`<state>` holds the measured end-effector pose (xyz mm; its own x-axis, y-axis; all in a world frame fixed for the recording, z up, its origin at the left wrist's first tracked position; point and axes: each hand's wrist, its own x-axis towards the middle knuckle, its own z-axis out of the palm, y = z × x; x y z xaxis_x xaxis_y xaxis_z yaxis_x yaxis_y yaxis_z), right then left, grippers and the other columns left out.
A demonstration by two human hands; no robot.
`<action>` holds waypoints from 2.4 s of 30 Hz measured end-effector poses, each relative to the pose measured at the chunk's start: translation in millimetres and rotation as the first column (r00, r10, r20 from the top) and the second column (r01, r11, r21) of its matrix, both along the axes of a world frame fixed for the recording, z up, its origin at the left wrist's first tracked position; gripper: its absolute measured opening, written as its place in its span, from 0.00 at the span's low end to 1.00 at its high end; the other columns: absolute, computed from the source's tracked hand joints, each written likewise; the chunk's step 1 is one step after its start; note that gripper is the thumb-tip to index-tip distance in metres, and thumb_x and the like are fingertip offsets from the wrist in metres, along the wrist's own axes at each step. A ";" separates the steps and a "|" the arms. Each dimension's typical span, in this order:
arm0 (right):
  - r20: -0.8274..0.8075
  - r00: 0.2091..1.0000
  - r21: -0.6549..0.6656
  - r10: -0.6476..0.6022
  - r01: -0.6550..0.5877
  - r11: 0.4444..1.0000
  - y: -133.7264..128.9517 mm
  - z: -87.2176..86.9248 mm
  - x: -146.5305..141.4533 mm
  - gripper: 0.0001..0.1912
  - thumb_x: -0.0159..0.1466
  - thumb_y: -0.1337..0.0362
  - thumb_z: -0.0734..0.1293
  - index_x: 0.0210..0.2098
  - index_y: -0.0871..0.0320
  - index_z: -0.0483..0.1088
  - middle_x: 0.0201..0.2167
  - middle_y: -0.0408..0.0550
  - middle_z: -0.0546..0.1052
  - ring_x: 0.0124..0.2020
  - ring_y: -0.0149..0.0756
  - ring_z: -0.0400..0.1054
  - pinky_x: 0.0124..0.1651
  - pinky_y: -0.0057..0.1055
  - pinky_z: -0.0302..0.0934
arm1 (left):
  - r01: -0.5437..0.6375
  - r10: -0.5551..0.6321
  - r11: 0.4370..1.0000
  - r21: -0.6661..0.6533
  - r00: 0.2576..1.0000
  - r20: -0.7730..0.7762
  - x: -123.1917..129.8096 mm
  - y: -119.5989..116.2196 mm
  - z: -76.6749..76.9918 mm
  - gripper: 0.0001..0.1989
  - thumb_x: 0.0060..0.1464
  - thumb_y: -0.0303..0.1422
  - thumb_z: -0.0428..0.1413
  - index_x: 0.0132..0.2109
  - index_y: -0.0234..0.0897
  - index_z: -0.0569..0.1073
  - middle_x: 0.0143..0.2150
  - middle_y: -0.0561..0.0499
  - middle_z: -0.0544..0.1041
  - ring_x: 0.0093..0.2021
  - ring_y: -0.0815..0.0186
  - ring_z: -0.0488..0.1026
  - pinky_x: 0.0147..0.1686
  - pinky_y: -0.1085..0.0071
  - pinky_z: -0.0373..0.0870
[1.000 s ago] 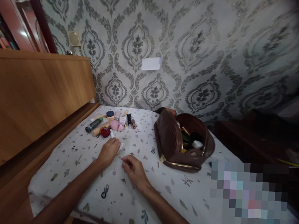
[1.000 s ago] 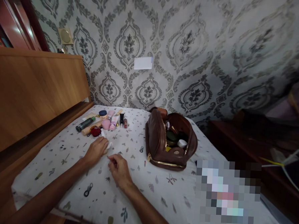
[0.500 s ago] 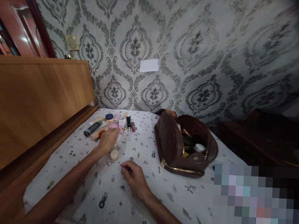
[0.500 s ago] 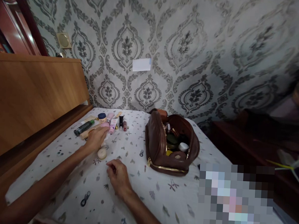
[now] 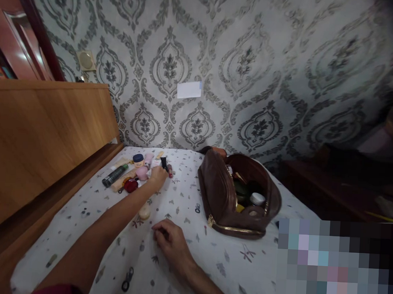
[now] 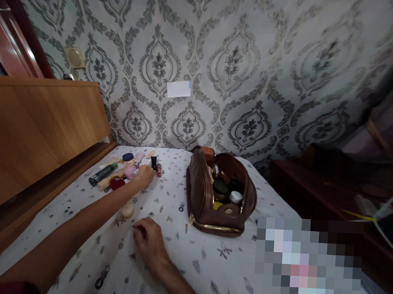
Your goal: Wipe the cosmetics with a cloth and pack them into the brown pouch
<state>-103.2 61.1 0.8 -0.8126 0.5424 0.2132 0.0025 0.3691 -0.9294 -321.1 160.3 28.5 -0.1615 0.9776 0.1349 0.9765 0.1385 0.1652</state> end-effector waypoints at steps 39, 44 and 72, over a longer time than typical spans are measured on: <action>-0.083 0.993 -0.009 -0.086 0.086 0.996 21.1 14.9 25.5 0.12 0.62 0.59 0.64 0.40 0.59 0.71 0.28 0.42 0.68 0.29 0.31 0.59 0.32 0.26 0.55 | -0.117 -0.132 0.957 0.267 0.642 0.755 81.1 -156.5 23.1 0.15 0.59 0.44 0.50 0.31 0.37 0.66 0.25 0.58 0.63 0.27 0.70 0.60 0.29 0.74 0.58; -0.072 0.986 -0.058 -0.148 0.144 0.988 26.6 10.3 34.5 0.17 0.61 0.56 0.65 0.45 0.60 0.71 0.29 0.42 0.70 0.29 0.32 0.61 0.32 0.26 0.55 | -0.104 -0.108 0.957 0.270 0.738 0.666 93.7 -158.9 24.0 0.16 0.63 0.43 0.45 0.34 0.38 0.68 0.23 0.58 0.63 0.25 0.69 0.62 0.29 0.73 0.58; -0.175 0.981 -0.287 -0.080 0.027 0.958 32.8 18.5 34.9 0.22 0.56 0.52 0.71 0.46 0.57 0.74 0.30 0.44 0.76 0.27 0.31 0.67 0.33 0.30 0.64 | -0.110 -0.124 0.974 0.197 0.468 0.875 92.9 -168.1 21.6 0.20 0.60 0.49 0.48 0.50 0.40 0.65 0.27 0.56 0.71 0.24 0.69 0.68 0.22 0.76 0.61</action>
